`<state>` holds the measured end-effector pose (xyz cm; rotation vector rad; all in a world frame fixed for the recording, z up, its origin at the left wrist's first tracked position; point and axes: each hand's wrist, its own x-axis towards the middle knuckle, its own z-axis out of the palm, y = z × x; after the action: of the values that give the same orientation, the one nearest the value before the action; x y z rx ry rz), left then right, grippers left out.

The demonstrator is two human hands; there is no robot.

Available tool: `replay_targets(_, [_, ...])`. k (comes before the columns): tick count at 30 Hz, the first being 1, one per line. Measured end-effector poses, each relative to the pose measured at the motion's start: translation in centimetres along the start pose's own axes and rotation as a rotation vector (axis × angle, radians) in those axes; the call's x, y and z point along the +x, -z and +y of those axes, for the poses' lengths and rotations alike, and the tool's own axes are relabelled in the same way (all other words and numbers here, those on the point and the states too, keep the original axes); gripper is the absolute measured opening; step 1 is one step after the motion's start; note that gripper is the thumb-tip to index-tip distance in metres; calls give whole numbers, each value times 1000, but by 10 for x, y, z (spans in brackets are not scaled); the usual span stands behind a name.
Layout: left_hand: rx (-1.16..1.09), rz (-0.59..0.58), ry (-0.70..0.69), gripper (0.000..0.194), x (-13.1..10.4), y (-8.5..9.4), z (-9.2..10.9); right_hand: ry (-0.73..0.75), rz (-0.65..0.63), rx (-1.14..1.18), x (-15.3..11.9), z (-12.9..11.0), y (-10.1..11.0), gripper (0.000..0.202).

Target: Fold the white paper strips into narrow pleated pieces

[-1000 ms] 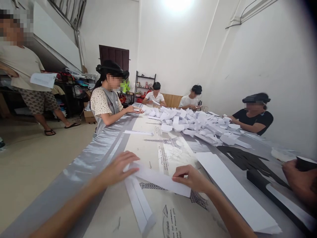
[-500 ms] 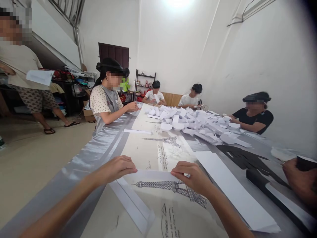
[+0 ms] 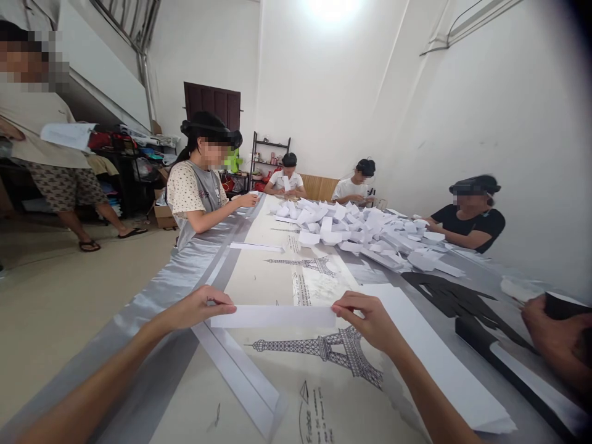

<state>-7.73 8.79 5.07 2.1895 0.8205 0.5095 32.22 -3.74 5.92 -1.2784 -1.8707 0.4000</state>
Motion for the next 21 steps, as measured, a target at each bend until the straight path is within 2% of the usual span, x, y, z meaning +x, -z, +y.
replay_targets(4, [-87, 17, 33, 41, -1, 0, -6, -57, 49, 55, 2, 0, 1, 37])
replay_targets(11, [-177, -1, 38, 42, -1, -4, -6, -149, 111, 186, 1, 5, 2, 36])
replay_targets(13, [-194, 13, 35, 44, 0, -5, -6, -196, 216, 226, 1, 10, 1, 36])
replay_targets(15, [-204, 38, 40, 46, 2, -7, -8, -260, 380, 333, 1, 14, -3, 37])
replay_targets(17, [-206, 93, 44, 47, 6, -13, -7, -328, 482, 514, 3, 13, -12, 41])
replay_targets(21, [-262, 221, 40, 51, 16, -41, 10, -413, 405, 783, 6, -3, -40, 52])
